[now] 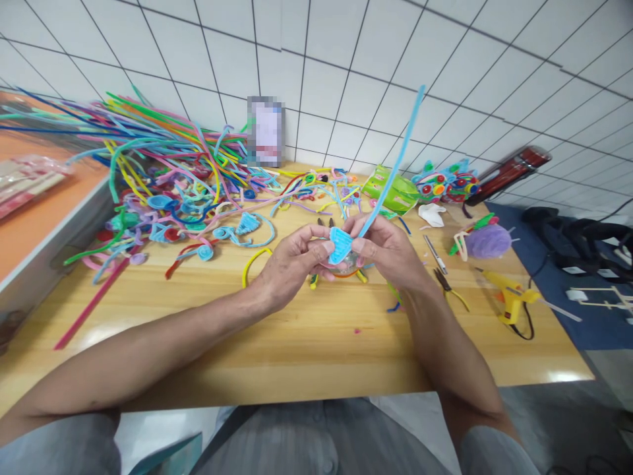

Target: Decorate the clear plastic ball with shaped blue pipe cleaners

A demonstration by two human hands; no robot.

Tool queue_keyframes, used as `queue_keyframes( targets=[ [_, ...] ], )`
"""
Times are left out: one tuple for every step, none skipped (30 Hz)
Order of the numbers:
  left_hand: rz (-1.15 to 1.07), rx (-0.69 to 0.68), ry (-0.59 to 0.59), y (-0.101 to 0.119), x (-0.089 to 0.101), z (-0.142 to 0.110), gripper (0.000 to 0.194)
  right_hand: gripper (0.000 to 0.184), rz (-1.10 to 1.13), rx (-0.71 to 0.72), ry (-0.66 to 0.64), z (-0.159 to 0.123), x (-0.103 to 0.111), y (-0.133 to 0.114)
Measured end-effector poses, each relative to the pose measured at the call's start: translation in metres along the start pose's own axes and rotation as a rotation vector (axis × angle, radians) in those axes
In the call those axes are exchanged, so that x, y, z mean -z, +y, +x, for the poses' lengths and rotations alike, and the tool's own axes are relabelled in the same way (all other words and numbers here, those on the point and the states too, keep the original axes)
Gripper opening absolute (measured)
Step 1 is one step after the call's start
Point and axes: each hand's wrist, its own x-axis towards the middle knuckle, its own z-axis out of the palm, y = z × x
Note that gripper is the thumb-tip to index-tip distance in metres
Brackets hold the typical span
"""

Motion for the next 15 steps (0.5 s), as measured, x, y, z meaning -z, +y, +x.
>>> queue_keyframes(
  targets=[
    [0.001, 0.001, 0.000, 0.0003, -0.0002, -0.0002, 0.052, 0.035, -0.002, 0.002, -0.019, 0.0001, 0.0024, -0.0001],
    [0.001, 0.003, 0.001, 0.0005, -0.0004, -0.0004, 0.052, 0.034, -0.003, 0.009, -0.037, 0.0003, 0.0047, 0.0000],
    [0.000, 0.005, 0.003, 0.0006, -0.0006, -0.0006, 0.052, 0.032, -0.003, 0.021, -0.050, 0.0006, 0.0067, 0.0003],
    [-0.001, 0.007, 0.006, 0.0006, -0.0007, -0.0006, 0.052, 0.031, -0.006, 0.034, -0.058, 0.0010, 0.0083, 0.0008],
    [-0.004, 0.009, 0.008, 0.0005, -0.0007, -0.0006, 0.053, 0.030, -0.011, 0.046, -0.058, 0.0014, 0.0093, 0.0013],
    [-0.006, 0.010, 0.011, 0.0004, -0.0007, -0.0005, 0.053, 0.029, -0.016, 0.056, -0.050, 0.0017, 0.0097, 0.0019],
    [-0.008, 0.011, 0.013, 0.0001, -0.0006, -0.0003, 0.053, 0.028, -0.019, 0.062, -0.036, 0.0020, 0.0094, 0.0024],
    [-0.010, 0.013, 0.015, -0.0002, -0.0005, -0.0001, 0.054, 0.029, -0.020, 0.066, -0.021, 0.0022, 0.0087, 0.0030],
    [-0.012, 0.014, 0.017, -0.0006, -0.0005, 0.0001, 0.054, 0.029, -0.020, 0.072, -0.003, 0.0023, 0.0077, 0.0036],
    [-0.014, 0.015, 0.018, -0.0009, -0.0004, 0.0003, 0.054, 0.030, -0.021, 0.076, 0.017, 0.0024, 0.0066, 0.0044],
    [-0.016, 0.015, 0.019, -0.0013, -0.0004, 0.0004, 0.054, 0.031, -0.024, 0.078, 0.037, 0.0025, 0.0054, 0.0052],
    [-0.019, 0.014, 0.018, -0.0016, -0.0003, 0.0006, 0.054, 0.032, -0.029, 0.076, 0.055, 0.0026, 0.0045, 0.0062],
    [-0.022, 0.012, 0.018, -0.0019, -0.0003, 0.0008, 0.054, 0.034, -0.036, 0.072, 0.073, 0.0028, 0.0037, 0.0073],
    [-0.025, 0.009, 0.018, -0.0023, -0.0002, 0.0009, 0.054, 0.035, -0.044, 0.063, 0.089, 0.0030, 0.0032, 0.0084],
    [-0.027, 0.004, 0.018, -0.0026, -0.0001, 0.0011, 0.054, 0.037, -0.052, 0.052, 0.100, 0.0033, 0.0028, 0.0095]
  ],
)
